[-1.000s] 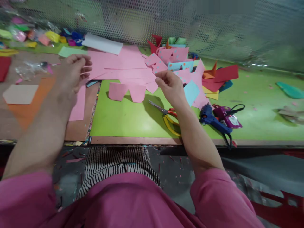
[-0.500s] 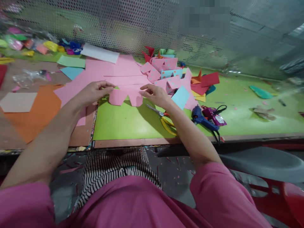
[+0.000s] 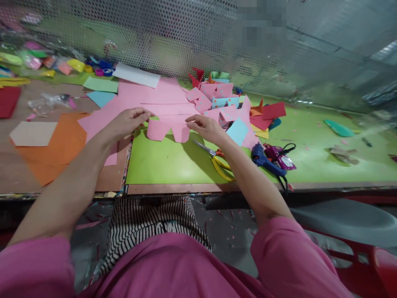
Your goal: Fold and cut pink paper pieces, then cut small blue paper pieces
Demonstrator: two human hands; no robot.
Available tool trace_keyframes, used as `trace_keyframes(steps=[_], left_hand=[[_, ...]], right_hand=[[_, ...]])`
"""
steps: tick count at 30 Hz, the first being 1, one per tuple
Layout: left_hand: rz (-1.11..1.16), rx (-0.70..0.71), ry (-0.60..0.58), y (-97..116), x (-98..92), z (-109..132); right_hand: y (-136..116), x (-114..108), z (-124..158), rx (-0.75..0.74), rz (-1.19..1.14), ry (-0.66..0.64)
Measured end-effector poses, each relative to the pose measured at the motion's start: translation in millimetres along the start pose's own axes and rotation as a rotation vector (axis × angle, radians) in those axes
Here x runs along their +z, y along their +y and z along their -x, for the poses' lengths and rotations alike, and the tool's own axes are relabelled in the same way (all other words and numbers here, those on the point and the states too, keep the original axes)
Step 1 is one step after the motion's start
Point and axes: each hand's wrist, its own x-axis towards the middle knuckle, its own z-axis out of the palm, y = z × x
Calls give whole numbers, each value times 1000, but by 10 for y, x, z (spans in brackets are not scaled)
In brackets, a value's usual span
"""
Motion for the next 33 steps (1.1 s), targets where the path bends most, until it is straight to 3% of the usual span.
trace_keyframes(steps=[5,17,33], left_hand=[[-29,38,-47,-22,32,18],[-79,-65,42,-21,60,38],[128,-113,45,24,46,-29]], right_hand=[[25,33,-63,-57,-102,-62],[21,78,-113,-74,-120,-50],[21,71,-167,-71,-84,-37]])
